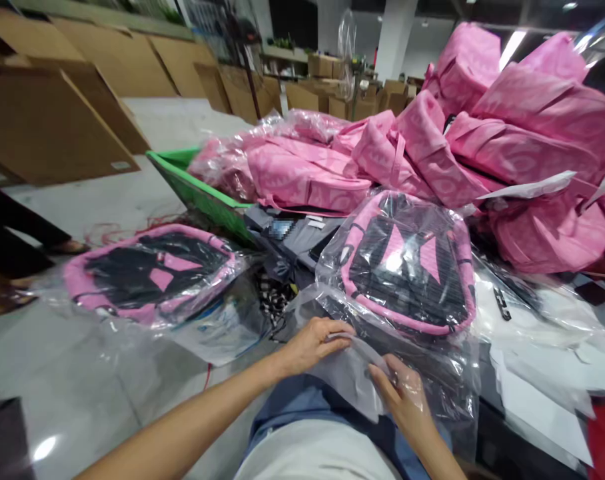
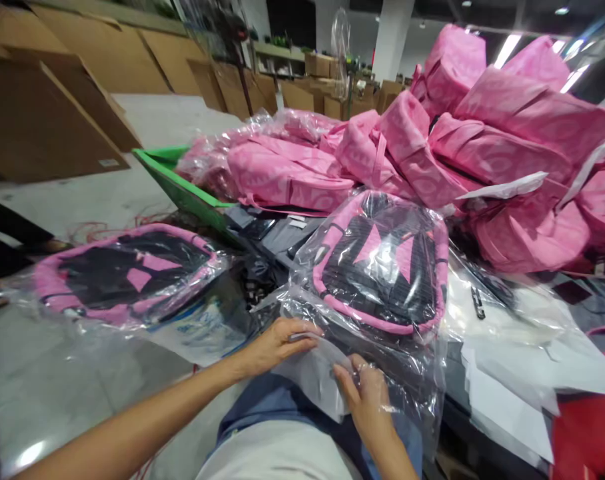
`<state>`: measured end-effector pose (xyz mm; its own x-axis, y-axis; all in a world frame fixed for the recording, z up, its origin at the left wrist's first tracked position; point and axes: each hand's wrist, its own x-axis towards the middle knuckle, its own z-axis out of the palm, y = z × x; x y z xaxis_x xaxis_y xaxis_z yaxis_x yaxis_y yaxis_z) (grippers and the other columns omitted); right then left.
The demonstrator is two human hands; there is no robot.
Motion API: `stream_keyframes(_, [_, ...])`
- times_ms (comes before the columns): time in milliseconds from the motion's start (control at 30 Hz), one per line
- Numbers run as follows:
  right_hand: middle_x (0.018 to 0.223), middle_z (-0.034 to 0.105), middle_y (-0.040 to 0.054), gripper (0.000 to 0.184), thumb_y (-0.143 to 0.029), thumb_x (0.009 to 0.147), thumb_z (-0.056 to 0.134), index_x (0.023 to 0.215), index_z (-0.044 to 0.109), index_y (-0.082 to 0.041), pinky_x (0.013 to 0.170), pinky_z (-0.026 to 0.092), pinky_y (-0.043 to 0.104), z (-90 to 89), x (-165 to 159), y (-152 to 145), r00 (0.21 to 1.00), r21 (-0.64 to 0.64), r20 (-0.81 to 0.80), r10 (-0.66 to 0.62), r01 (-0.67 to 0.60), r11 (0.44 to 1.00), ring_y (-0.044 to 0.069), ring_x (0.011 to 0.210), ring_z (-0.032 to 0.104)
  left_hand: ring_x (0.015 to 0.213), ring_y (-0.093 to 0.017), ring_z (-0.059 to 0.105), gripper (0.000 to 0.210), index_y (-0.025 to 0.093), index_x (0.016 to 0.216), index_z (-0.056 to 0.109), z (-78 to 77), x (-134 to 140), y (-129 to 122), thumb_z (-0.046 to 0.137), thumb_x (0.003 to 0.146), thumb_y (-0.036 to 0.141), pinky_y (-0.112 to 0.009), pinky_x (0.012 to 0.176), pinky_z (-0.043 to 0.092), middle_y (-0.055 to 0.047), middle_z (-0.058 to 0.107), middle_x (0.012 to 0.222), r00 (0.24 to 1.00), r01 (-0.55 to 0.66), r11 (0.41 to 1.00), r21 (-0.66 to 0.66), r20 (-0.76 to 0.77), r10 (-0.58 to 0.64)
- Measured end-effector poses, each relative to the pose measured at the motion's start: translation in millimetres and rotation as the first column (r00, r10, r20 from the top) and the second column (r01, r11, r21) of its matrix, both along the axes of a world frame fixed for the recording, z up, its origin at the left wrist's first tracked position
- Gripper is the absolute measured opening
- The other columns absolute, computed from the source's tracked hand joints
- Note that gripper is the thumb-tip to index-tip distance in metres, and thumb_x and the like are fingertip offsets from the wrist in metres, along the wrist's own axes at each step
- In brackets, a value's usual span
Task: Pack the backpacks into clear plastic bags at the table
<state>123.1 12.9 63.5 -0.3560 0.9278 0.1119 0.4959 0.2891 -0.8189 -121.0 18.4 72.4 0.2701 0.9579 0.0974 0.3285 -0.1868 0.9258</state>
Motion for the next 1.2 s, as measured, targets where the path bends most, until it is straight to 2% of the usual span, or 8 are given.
stream_keyframes(100, [0.069, 0.069, 0.0000, 0.037, -0.045, 0.104, 0.052, 0.085, 0.069, -0.020, 0.051, 0.046, 0.023, 25.9, 24.6, -6.1, 0.976, 0.400, 0.219, -0.012, -0.078, 0.913, 0.014, 0.053, 0.063, 0.091, -0.021, 0.070, 0.029, 0.019, 0.092, 0.078, 1.7, 5.9, -0.9, 0.064, 0.091, 0.045, -0.029, 0.089, 0.052, -0.005, 0.079, 0.094, 0.996, -0.038, 0.999, 0.019, 0.079, 0.036])
stream_keyframes(233, [0.075, 0.074, 0.0018, 0.022, -0.030, 0.103, 0.059, 0.086, 0.070, -0.020, 0.059, 0.052, 0.027, 50.4, 22.8, 6.5, 0.933, 0.826, 0.286, -0.221, -0.123, 0.550, 0.016, 0.059, 0.069, 0.087, -0.021, 0.069, 0.029, 0.016, 0.088, 0.075, -3.6, 13.1, 8.5, 0.065, 0.089, 0.043, -0.030, 0.085, 0.053, -0.006, 0.077, 0.090, 0.970, -0.165, 0.986, -0.028, 0.179, 0.167])
stream_keyframes(300, [0.074, 0.074, 0.0022, 0.017, -0.026, 0.099, 0.065, 0.085, 0.071, -0.020, 0.059, 0.050, 0.029, 54.4, 17.0, 12.9, 0.905, 0.863, 0.334, -0.264, -0.180, 0.472, 0.017, 0.057, 0.067, 0.086, -0.021, 0.070, 0.029, 0.015, 0.090, 0.075, -5.2, 16.1, 15.0, 0.065, 0.088, 0.042, -0.030, 0.084, 0.054, -0.006, 0.077, 0.090, 0.963, -0.190, 0.981, -0.030, 0.188, 0.193])
stream_keyframes(533, [0.070, 0.072, 0.0007, 0.026, -0.027, 0.104, 0.054, 0.089, 0.072, -0.018, 0.055, 0.044, 0.029, 38.3, 10.0, 17.2, 0.853, 0.813, 0.440, -0.282, -0.245, 0.529, 0.016, 0.059, 0.067, 0.086, -0.024, 0.068, 0.025, 0.015, 0.089, 0.072, -3.6, 12.2, 22.2, 0.072, 0.086, 0.039, -0.038, 0.087, 0.054, -0.006, 0.073, 0.088, 0.916, -0.392, 0.919, 0.052, 0.115, 0.384])
stream_keyframes(633, [0.069, 0.071, 0.0010, 0.028, -0.029, 0.106, 0.052, 0.089, 0.071, -0.017, 0.057, 0.045, 0.029, 33.9, 10.9, 17.2, 0.850, 0.797, 0.441, -0.286, -0.224, 0.561, 0.015, 0.058, 0.065, 0.102, -0.027, 0.065, 0.018, 0.015, 0.102, 0.070, -5.5, 10.7, 5.2, 0.066, 0.094, 0.030, -0.046, 0.100, 0.049, -0.009, 0.072, 0.102, 0.850, -0.493, 0.805, 0.330, -0.013, 0.526])
stream_keyframes(733, [0.075, 0.074, 0.0022, 0.021, -0.026, 0.105, 0.054, 0.093, 0.070, -0.018, 0.062, 0.048, 0.029, 32.6, 12.4, 17.7, 0.884, 0.805, 0.401, -0.241, -0.215, 0.553, 0.016, 0.060, 0.066, 0.093, -0.021, 0.067, 0.010, 0.018, 0.103, 0.067, -12.0, 19.8, -20.1, 0.059, 0.099, 0.017, -0.038, 0.093, 0.053, -0.005, 0.072, 0.093, 0.869, -0.258, 0.639, 0.725, -0.114, 0.481])
stream_keyframes(867, [0.083, 0.075, 0.0046, 0.009, -0.017, 0.100, 0.060, 0.101, 0.067, -0.014, 0.063, 0.048, 0.030, 29.1, 15.7, 17.9, 0.909, 0.775, 0.397, -0.128, -0.257, 0.578, 0.018, 0.063, 0.066, 0.090, -0.016, 0.069, 0.011, 0.018, 0.104, 0.065, -24.5, 44.7, -31.1, 0.056, 0.100, 0.015, -0.029, 0.090, 0.056, -0.004, 0.074, 0.092, 0.943, 0.034, 0.567, 0.823, -0.214, 0.256])
stream_keyframes(1200, [0.086, 0.077, 0.0046, 0.012, -0.009, 0.097, 0.059, 0.097, 0.069, -0.016, 0.065, 0.052, 0.031, 27.1, 13.3, 14.6, 0.924, 0.794, 0.353, -0.149, -0.211, 0.570, 0.019, 0.068, 0.069, 0.099, -0.016, 0.066, 0.017, 0.019, 0.102, 0.062, -46.6, 56.8, 20.8, 0.045, 0.104, 0.015, -0.039, 0.106, 0.049, 0.000, 0.072, 0.096, 0.946, -0.068, 0.362, 0.930, -0.055, 0.319])
